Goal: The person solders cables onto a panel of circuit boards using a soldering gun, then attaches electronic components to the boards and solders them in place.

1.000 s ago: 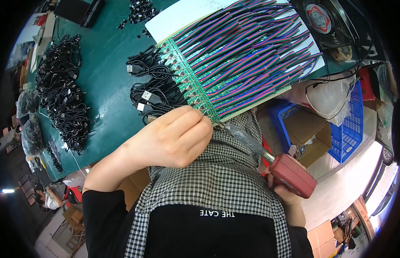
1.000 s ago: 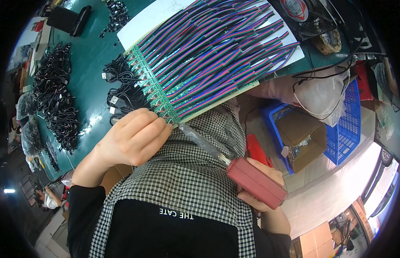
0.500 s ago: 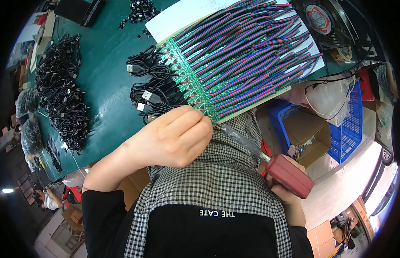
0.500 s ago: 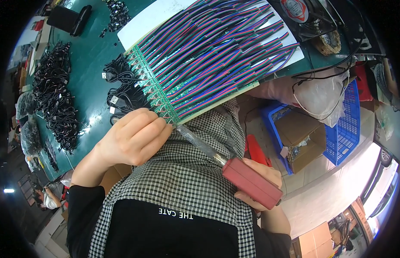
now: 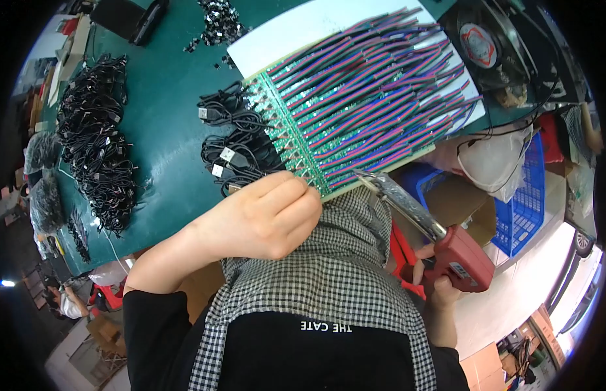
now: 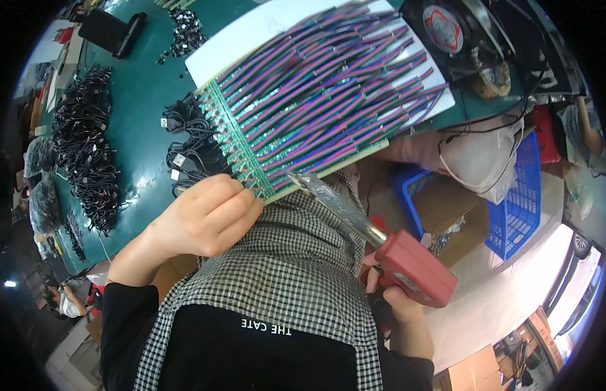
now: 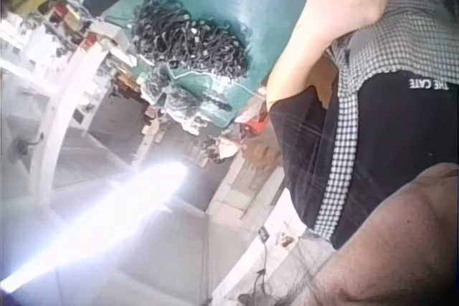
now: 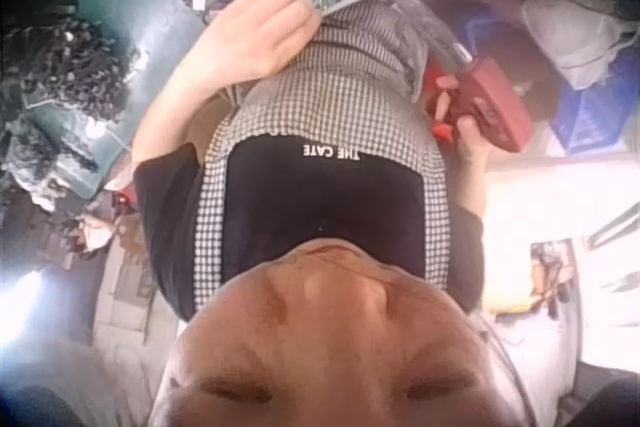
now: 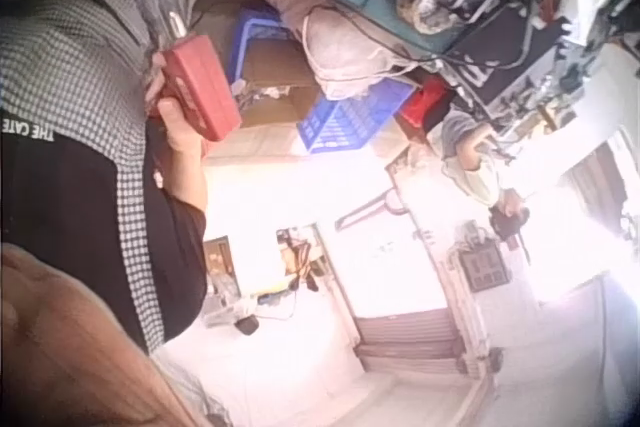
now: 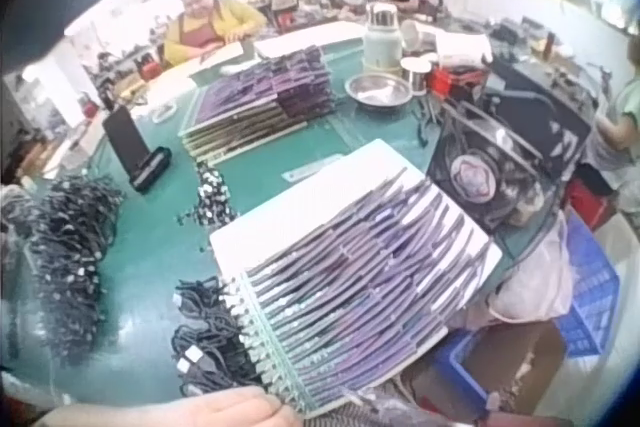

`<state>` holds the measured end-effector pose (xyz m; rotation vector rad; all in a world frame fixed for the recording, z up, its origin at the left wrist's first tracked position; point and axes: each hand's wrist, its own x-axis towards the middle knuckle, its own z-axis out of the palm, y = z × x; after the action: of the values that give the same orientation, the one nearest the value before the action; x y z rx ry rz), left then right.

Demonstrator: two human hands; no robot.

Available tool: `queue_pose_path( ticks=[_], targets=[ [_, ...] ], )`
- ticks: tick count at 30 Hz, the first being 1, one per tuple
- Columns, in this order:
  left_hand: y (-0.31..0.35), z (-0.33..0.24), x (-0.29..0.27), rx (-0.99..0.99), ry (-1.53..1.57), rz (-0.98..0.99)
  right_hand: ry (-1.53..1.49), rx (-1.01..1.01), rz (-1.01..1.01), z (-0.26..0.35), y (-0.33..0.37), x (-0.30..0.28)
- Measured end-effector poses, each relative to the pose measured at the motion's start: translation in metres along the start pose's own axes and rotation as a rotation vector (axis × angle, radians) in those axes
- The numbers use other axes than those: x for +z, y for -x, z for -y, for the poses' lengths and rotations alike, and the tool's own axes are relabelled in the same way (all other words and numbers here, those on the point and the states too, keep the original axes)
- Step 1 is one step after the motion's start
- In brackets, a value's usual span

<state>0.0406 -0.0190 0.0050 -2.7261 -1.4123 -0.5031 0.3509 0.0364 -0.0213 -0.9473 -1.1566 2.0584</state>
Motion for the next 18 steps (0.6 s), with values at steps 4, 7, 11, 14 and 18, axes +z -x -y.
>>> queue_pose_path(
  ticks=[4,7,11,14,18],
  targets=[
    [0.003,0.001,0.007,0.009,-0.088,-0.092,-0.011,-0.062,-0.045,0.011,-0.017,-0.001],
    [0.003,-0.005,0.002,-0.020,-0.082,-0.047,-0.309,-0.159,-0.002,0.023,-0.051,0.005],
    [0.001,-0.008,-0.004,-0.082,-0.076,0.006,-0.679,-0.080,0.196,0.057,-0.117,0.035],
    [-0.002,-0.004,-0.015,-0.324,0.042,0.013,-0.628,-0.067,0.358,0.072,-0.176,0.061],
    [0.002,0.010,-0.015,-0.581,0.024,-0.011,-0.490,-0.048,0.350,0.060,-0.232,0.071]
  ],
)
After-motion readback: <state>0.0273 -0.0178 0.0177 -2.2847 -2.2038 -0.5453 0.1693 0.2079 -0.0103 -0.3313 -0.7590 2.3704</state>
